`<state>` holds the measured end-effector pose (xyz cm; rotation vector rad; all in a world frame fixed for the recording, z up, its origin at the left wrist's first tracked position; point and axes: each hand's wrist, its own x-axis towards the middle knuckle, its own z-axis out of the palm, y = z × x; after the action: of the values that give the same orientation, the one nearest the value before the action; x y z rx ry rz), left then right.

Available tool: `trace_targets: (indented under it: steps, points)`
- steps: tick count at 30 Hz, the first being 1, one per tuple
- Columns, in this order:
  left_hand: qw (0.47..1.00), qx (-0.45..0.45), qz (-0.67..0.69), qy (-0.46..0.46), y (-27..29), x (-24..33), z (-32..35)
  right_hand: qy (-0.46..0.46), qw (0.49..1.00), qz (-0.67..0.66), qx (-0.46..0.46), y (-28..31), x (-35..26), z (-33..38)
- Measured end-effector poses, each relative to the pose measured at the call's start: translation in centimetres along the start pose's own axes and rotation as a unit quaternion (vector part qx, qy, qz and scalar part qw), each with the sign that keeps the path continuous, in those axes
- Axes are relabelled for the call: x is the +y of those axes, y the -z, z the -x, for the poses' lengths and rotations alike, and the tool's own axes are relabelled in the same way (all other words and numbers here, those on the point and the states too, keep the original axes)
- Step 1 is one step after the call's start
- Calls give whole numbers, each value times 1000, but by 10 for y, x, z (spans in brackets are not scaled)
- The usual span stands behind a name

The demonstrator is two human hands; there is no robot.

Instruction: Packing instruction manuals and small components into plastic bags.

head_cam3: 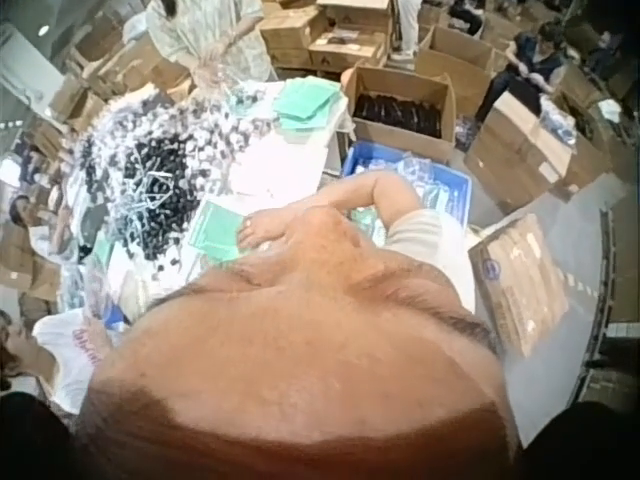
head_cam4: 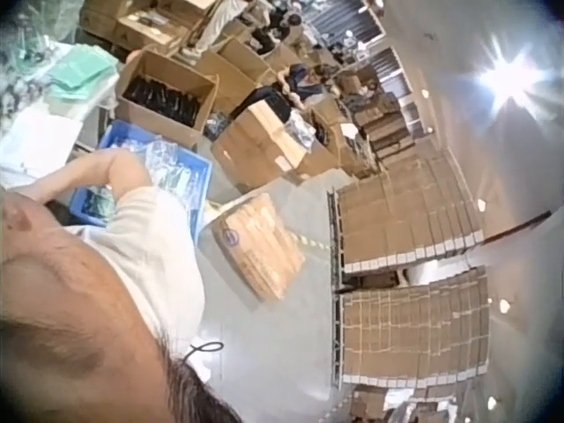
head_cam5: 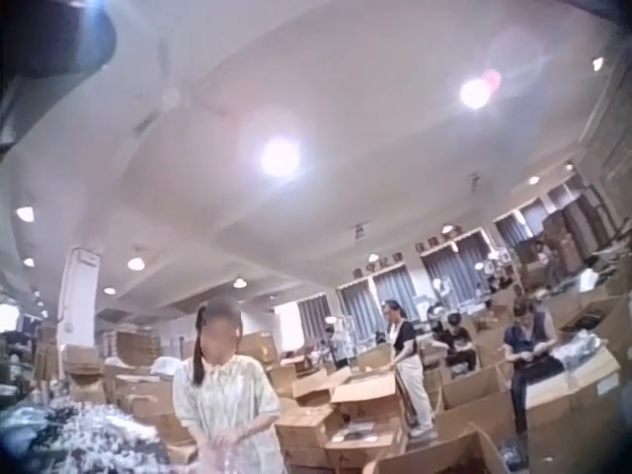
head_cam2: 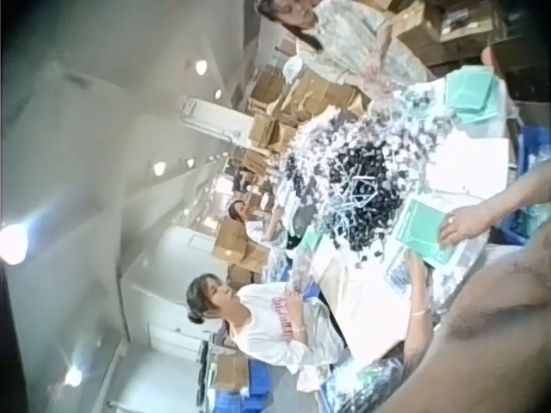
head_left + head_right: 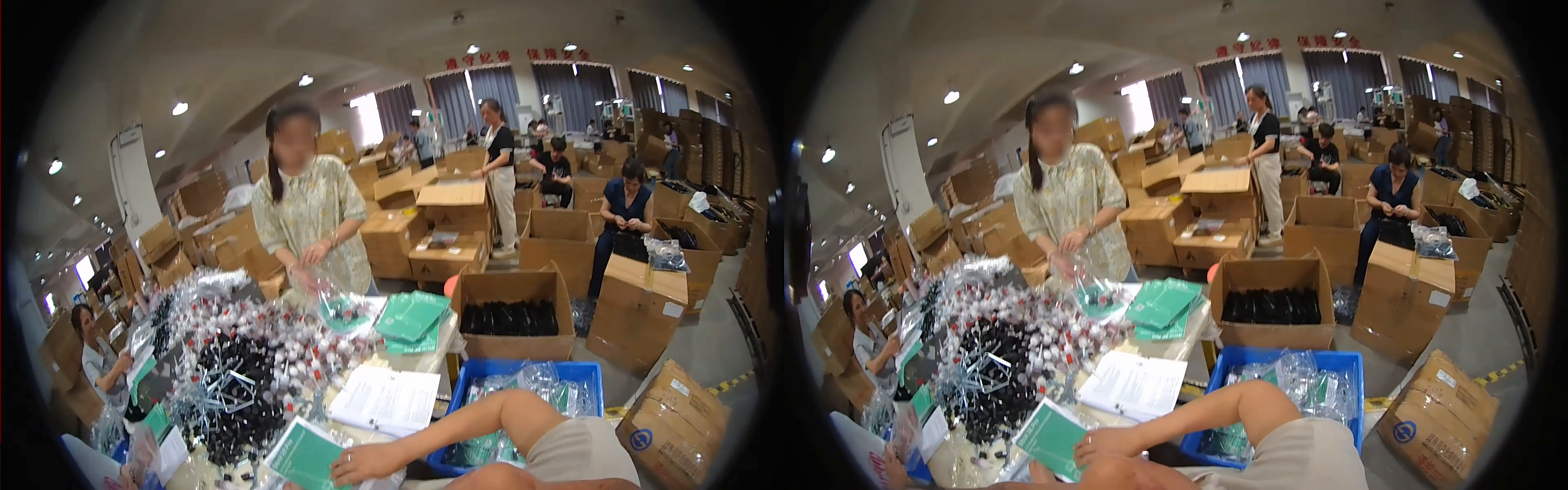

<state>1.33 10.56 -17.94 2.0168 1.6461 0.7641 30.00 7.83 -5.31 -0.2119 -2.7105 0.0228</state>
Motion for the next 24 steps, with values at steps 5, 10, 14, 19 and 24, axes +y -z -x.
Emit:
trace_targets:
  steps: [5,10,14,19,24]
  points:
    - [831,108,537,93,25,71,-7,-81,996,-22,28,14,-2,7]
    - [773,174,597,129,56,143,16,-107,991,-69,47,6,-3,-3]
    - [897,135,412,85,56,131,22,-44,996,-38,65,-9,2,-4]
    - [844,258,443,160,72,141,36,-177,967,-44,175,23,-11,-10]
    - [808,253,522,106,87,152,51,-309,735,-546,257,22,-14,-18]
